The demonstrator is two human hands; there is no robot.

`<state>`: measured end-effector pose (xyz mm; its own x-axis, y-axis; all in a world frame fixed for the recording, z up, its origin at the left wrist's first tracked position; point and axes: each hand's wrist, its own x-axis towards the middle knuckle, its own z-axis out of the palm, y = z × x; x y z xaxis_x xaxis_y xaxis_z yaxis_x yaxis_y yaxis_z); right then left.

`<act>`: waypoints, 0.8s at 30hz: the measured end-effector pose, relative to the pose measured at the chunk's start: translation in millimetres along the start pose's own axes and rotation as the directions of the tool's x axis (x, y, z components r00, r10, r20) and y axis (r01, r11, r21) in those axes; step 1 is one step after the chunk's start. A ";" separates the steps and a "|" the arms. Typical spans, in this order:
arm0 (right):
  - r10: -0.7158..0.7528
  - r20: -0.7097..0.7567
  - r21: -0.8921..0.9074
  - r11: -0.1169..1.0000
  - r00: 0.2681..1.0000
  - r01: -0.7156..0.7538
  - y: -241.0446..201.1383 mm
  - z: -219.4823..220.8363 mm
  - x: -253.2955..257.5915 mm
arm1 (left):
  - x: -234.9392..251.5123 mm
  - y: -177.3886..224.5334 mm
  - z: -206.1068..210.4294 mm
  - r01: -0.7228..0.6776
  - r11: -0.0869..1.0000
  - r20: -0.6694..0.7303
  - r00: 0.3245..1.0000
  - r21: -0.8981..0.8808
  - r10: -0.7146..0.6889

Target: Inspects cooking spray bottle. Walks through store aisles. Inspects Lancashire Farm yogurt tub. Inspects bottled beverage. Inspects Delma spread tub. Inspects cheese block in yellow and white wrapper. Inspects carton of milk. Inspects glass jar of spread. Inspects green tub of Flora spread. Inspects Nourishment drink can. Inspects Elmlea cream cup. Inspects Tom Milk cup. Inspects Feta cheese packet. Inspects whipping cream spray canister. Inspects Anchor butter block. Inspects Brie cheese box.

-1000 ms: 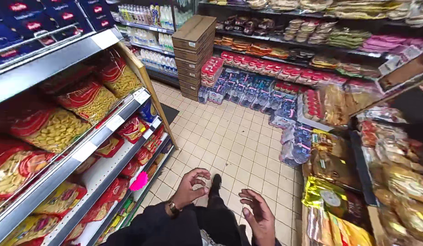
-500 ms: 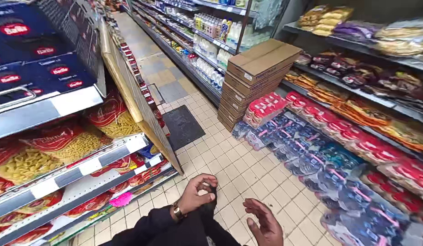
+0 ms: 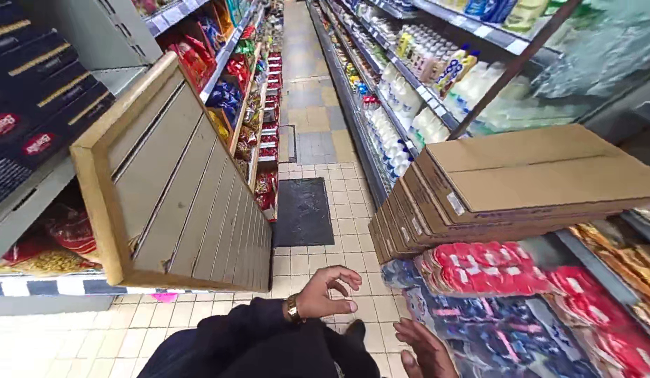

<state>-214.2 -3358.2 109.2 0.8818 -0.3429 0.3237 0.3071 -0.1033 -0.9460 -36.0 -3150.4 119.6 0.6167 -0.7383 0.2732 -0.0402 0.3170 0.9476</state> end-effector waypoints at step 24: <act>-0.061 0.560 0.213 0.974 0.826 -0.072 177.1 -42.0 479.9 | 285.7 -67.5 -123.7 -0.025 0.986 -0.651 0.748 0.165 0.128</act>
<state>248.3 -3580.2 96.4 0.9103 0.2455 0.3332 0.3117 0.1230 -0.9422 240.1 -3309.2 113.2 0.9680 -0.1242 0.2179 -0.1851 0.2329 0.9547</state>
